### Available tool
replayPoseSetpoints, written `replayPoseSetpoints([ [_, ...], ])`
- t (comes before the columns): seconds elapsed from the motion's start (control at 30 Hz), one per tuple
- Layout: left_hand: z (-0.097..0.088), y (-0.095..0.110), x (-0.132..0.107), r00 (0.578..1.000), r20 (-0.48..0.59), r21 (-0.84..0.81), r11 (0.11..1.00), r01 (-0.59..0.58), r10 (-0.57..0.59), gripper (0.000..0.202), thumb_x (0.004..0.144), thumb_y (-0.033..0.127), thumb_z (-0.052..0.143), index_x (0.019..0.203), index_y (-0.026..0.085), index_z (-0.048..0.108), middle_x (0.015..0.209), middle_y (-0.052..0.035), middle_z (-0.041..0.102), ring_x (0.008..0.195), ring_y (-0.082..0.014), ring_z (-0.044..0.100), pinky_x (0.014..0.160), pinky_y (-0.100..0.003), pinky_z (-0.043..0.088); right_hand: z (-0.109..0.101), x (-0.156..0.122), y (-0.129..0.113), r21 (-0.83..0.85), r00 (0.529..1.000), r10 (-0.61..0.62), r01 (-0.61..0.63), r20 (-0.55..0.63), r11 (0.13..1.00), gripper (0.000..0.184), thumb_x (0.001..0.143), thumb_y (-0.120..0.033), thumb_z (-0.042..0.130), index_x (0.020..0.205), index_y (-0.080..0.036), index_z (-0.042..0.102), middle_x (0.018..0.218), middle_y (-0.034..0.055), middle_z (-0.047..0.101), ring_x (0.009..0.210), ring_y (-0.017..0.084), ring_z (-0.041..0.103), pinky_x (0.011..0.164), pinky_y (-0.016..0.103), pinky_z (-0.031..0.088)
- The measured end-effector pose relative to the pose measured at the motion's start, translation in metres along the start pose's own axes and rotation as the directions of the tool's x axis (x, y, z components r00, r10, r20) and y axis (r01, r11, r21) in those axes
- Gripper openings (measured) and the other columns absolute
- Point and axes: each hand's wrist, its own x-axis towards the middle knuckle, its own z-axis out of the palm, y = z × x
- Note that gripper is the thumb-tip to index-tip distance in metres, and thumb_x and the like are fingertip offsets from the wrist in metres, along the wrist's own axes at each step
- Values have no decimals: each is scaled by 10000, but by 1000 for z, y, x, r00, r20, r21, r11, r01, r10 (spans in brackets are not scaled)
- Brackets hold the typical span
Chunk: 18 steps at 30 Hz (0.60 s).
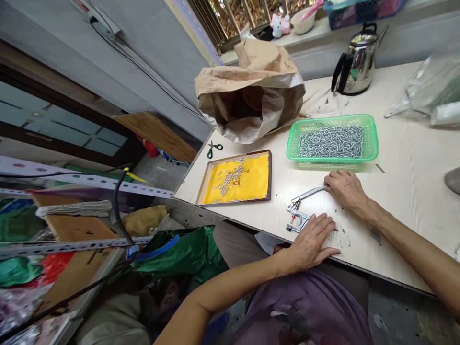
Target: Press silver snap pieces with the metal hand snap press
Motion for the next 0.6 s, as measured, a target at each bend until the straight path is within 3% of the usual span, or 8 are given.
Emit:
replayPoseSetpoints([
  [0.07,-1,-2,0,1000,-8,-20,1000,-6,6,630,942,534,460,1381,84,432,1399,-197,517,1408,-294,369,1169,-497,315,-8,4,-14,-1,1000,-31,31,-1,1000,167,903,-201,495,877,-184,660,856,82,640,814,222,496,664,332,291],
  [0.13,1,-4,1,1000,6,-29,999,-26,26,619,943,532,462,1368,83,465,1382,-194,536,1381,-303,407,1153,-482,346,-14,6,-38,54,986,-164,164,1,985,147,887,-182,536,934,-208,673,925,76,638,861,221,492,695,329,306],
  [0.23,3,-3,3,996,73,10,998,-57,56,583,945,500,472,1321,59,536,1305,-193,598,1304,-325,490,1107,-452,417,-11,11,-80,130,902,-430,424,25,896,79,851,-180,609,830,-224,672,929,64,620,914,222,476,721,329,325],
  [0.33,1,1,5,994,87,172,982,-81,67,584,952,469,454,1355,52,525,1347,-188,570,1318,-359,460,1080,-469,441,5,16,-106,93,847,-531,528,8,844,136,789,-158,648,669,-201,600,813,69,567,858,223,456,698,342,338],
  [0.43,-3,1,9,990,71,357,924,-136,118,591,932,508,474,1300,61,590,1321,-178,590,1303,-364,466,1070,-454,441,23,19,-106,75,814,-574,581,-94,811,130,776,-130,611,678,-205,572,790,61,534,841,221,456,715,349,362],
  [0.53,1,-5,11,975,116,407,886,-222,191,514,951,497,436,1133,100,706,1068,-139,710,1109,-314,605,1028,-401,460,38,17,-93,124,764,-623,644,-170,755,103,789,-134,573,751,-228,593,841,56,569,864,224,484,763,358,393],
  [0.6,9,-10,12,963,151,389,883,-264,221,473,965,467,407,1026,145,747,904,-106,731,964,-279,649,978,-391,478,47,11,-86,166,760,-619,649,-200,743,113,782,-153,567,794,-256,612,882,56,603,882,237,507,794,375,413],
])
